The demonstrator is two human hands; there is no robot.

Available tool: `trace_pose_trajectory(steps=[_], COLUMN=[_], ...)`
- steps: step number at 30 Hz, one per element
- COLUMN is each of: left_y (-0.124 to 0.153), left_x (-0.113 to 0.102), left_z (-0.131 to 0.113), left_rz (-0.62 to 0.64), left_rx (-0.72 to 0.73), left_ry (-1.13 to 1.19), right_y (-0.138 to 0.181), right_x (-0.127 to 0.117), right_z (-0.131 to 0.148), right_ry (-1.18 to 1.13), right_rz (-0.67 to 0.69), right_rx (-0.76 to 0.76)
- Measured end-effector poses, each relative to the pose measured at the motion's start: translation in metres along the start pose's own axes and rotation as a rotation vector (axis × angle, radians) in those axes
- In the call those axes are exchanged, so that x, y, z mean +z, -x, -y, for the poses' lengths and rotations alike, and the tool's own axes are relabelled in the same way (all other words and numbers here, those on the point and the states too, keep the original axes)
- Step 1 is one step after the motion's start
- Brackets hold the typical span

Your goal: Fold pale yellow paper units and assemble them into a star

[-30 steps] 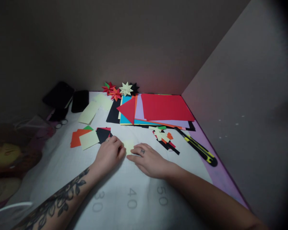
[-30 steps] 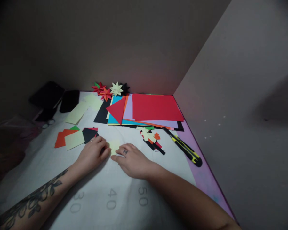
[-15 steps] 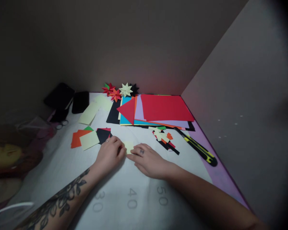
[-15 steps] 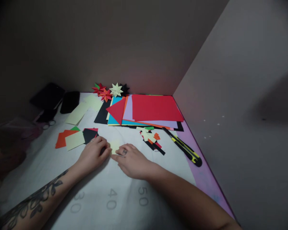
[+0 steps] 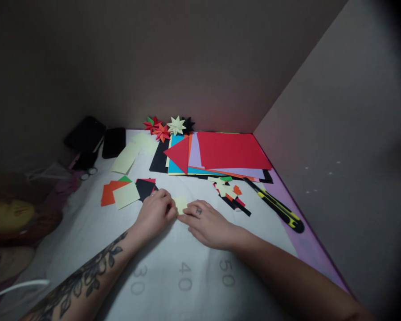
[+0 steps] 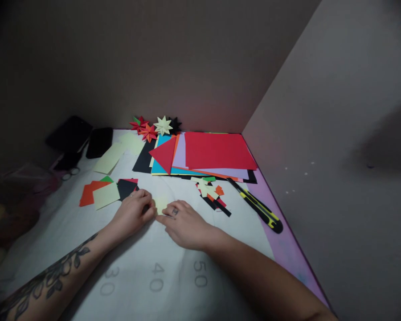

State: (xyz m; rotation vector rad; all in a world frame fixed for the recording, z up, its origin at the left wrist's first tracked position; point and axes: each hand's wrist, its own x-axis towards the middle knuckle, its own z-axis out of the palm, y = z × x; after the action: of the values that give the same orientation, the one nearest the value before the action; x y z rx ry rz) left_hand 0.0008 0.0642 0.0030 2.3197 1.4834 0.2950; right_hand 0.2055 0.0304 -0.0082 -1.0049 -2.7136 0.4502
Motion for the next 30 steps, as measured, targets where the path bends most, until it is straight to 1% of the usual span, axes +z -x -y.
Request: trace_pose_trajectory(steps=[9,16,24,30], left_y=[0.0004,0.0029,0.0007,-0.0007], left_x=[-0.0022,-0.003,-0.0013,-0.0027], left_z=[-0.0008,0.0007,0.0003,-0.0009], left_rz=[0.015,-0.008,0.016,0.04], left_rx=[0.012,0.031,0.0,0.022], left_ry=[0.013,0.105,0.056,0.047], right_y=[-0.0003,-0.0003,0.0009,0.0008], right_x=[-0.0016,-0.0009,0.0008,0.0002], right_z=[0.0007,-0.0003,-0.0014,-0.0008], right_ry=[-0.021,-0.023,-0.025,-0.018], right_rz=[0.007,0.008,-0.004,-0.01], right_rx=[0.016,0.007,0.003,0.0])
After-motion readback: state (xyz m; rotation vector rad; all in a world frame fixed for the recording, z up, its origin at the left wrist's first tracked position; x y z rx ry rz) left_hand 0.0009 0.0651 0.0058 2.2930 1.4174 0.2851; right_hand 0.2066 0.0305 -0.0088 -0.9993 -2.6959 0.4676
